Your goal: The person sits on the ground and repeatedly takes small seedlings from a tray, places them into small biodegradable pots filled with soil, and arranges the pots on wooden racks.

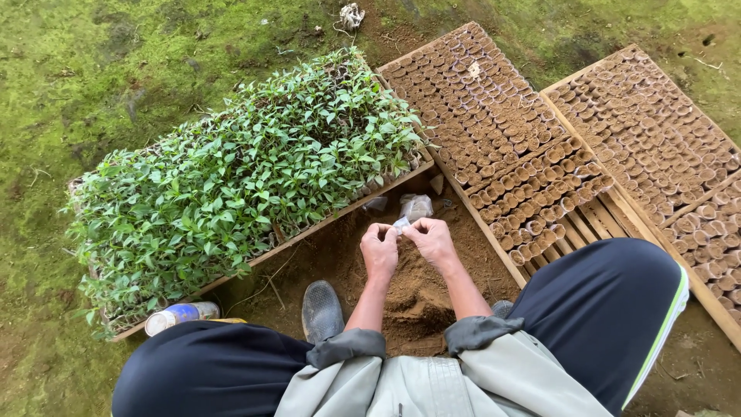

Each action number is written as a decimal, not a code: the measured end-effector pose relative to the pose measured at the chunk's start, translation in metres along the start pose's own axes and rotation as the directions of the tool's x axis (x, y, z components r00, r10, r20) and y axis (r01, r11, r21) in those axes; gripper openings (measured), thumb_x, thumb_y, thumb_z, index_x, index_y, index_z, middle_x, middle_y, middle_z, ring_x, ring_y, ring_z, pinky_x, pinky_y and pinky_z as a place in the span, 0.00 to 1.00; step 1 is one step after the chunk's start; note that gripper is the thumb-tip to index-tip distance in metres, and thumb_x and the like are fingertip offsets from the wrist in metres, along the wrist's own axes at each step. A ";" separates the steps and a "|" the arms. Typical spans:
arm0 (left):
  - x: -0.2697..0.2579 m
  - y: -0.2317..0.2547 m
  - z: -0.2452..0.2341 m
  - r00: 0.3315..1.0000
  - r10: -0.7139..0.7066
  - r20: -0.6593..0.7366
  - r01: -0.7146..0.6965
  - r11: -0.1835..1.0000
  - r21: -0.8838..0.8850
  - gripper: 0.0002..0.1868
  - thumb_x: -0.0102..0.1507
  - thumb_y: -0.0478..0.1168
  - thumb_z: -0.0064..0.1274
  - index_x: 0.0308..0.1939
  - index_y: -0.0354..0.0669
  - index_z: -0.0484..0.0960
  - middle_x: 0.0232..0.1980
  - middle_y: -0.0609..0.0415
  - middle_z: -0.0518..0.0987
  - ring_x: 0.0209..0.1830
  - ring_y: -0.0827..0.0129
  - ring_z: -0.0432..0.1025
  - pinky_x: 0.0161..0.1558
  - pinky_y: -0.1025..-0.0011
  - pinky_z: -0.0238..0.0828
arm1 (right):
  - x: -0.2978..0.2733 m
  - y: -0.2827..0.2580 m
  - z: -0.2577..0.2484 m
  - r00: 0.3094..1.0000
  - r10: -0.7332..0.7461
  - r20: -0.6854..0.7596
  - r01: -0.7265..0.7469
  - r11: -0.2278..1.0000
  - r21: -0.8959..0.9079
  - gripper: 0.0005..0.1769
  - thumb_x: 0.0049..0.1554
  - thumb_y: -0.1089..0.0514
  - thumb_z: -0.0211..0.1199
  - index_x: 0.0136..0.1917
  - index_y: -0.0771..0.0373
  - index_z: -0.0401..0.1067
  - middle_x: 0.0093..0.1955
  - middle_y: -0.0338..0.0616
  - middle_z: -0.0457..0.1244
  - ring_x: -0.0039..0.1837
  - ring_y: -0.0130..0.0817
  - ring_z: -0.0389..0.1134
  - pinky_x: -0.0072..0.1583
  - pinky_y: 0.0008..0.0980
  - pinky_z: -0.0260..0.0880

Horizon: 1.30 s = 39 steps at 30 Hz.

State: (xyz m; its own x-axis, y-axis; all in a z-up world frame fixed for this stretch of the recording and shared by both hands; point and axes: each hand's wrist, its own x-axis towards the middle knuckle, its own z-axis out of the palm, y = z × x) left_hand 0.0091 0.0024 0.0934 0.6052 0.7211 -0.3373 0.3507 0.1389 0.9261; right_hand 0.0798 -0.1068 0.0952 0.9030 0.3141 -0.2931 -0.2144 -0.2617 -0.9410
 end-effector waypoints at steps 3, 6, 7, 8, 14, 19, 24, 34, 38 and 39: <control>-0.001 -0.010 0.002 0.999 0.031 -0.023 -0.029 0.997 0.077 0.03 0.55 0.39 0.59 0.32 0.49 0.87 0.26 0.54 0.84 0.29 0.70 0.78 0.32 0.69 0.75 | 0.002 0.005 0.000 0.997 -0.035 -0.074 0.007 0.938 -0.346 0.06 0.46 0.50 0.72 0.31 0.50 0.80 0.27 0.40 0.67 0.33 0.32 0.68 0.38 0.31 0.66; -0.009 -0.010 0.005 0.999 0.044 0.005 -0.044 0.992 0.120 0.04 0.57 0.40 0.59 0.34 0.49 0.87 0.30 0.51 0.84 0.32 0.66 0.78 0.36 0.66 0.75 | -0.004 0.002 0.010 0.986 -0.071 -0.152 0.021 0.952 -0.306 0.04 0.43 0.53 0.69 0.32 0.53 0.80 0.28 0.43 0.67 0.35 0.32 0.68 0.40 0.32 0.67; -0.008 -0.012 0.004 0.999 0.044 0.004 -0.045 0.992 0.120 0.04 0.57 0.40 0.59 0.34 0.49 0.87 0.30 0.51 0.84 0.32 0.66 0.78 0.36 0.66 0.75 | -0.004 0.002 0.012 0.986 -0.071 -0.151 0.022 0.952 -0.305 0.04 0.43 0.53 0.69 0.32 0.53 0.80 0.28 0.43 0.67 0.35 0.32 0.68 0.40 0.32 0.67; -0.007 -0.015 0.003 0.999 0.041 0.014 -0.042 0.990 0.131 0.05 0.57 0.40 0.58 0.35 0.49 0.87 0.31 0.51 0.84 0.33 0.65 0.78 0.37 0.65 0.74 | -0.003 0.001 0.013 0.983 -0.080 -0.162 0.034 0.963 -0.268 0.03 0.43 0.54 0.69 0.32 0.53 0.79 0.26 0.39 0.67 0.33 0.27 0.67 0.40 0.28 0.67; -0.015 -0.003 -0.005 0.990 0.131 0.044 -0.136 0.978 0.156 0.15 0.56 0.36 0.56 0.46 0.43 0.83 0.38 0.47 0.82 0.38 0.58 0.78 0.43 0.60 0.75 | -0.015 -0.021 0.018 0.979 -0.120 -0.165 0.070 0.957 -0.280 0.02 0.44 0.57 0.69 0.34 0.53 0.79 0.28 0.39 0.68 0.34 0.28 0.69 0.40 0.28 0.68; -0.015 0.000 -0.007 0.958 0.282 0.054 -0.287 0.928 0.237 0.16 0.56 0.37 0.58 0.48 0.43 0.82 0.38 0.46 0.79 0.37 0.54 0.78 0.42 0.57 0.76 | -0.015 -0.018 0.017 0.979 -0.168 -0.118 0.111 0.916 -0.386 0.01 0.46 0.55 0.71 0.35 0.51 0.81 0.32 0.41 0.70 0.40 0.38 0.73 0.44 0.36 0.71; -0.007 -0.011 -0.005 0.976 0.199 0.086 -0.216 0.922 0.322 0.04 0.60 0.41 0.56 0.34 0.50 0.84 0.32 0.52 0.81 0.36 0.54 0.79 0.40 0.57 0.75 | -0.017 -0.012 0.014 0.989 -0.147 -0.026 0.121 0.888 -0.443 0.03 0.45 0.55 0.68 0.36 0.50 0.81 0.35 0.41 0.71 0.42 0.43 0.73 0.47 0.42 0.71; 0.014 -0.040 -0.006 0.998 -0.050 -0.038 0.062 0.893 0.446 0.05 0.57 0.45 0.56 0.32 0.53 0.86 0.33 0.49 0.85 0.42 0.48 0.81 0.42 0.53 0.78 | -0.002 0.042 0.024 0.992 -0.120 -0.036 0.088 0.872 -0.482 0.14 0.49 0.45 0.71 0.43 0.55 0.80 0.41 0.48 0.72 0.46 0.46 0.75 0.50 0.45 0.73; 0.020 -0.050 -0.009 0.989 -0.094 -0.113 0.133 0.894 0.428 0.03 0.56 0.43 0.59 0.31 0.54 0.86 0.34 0.47 0.85 0.43 0.47 0.81 0.43 0.54 0.79 | 0.000 0.091 0.035 0.994 -0.095 0.060 0.109 0.694 -0.712 0.26 0.54 0.47 0.66 0.58 0.67 0.69 0.55 0.63 0.64 0.59 0.62 0.69 0.60 0.57 0.71; 0.021 -0.052 -0.009 0.987 -0.096 -0.126 0.140 0.897 0.420 0.02 0.55 0.42 0.59 0.30 0.52 0.86 0.34 0.46 0.85 0.43 0.46 0.81 0.44 0.53 0.79 | -0.001 0.103 0.039 0.986 -0.094 0.136 0.165 0.573 -0.803 0.37 0.55 0.49 0.68 0.68 0.74 0.62 0.64 0.71 0.60 0.65 0.67 0.66 0.64 0.57 0.72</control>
State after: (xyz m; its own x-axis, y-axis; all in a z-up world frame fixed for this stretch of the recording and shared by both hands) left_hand -0.0028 0.0171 0.0400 0.4740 0.7842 -0.4004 0.6996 -0.0593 0.7121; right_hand 0.0418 -0.0983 -0.0080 0.8603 0.4582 -0.2237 0.3249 -0.8308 -0.4519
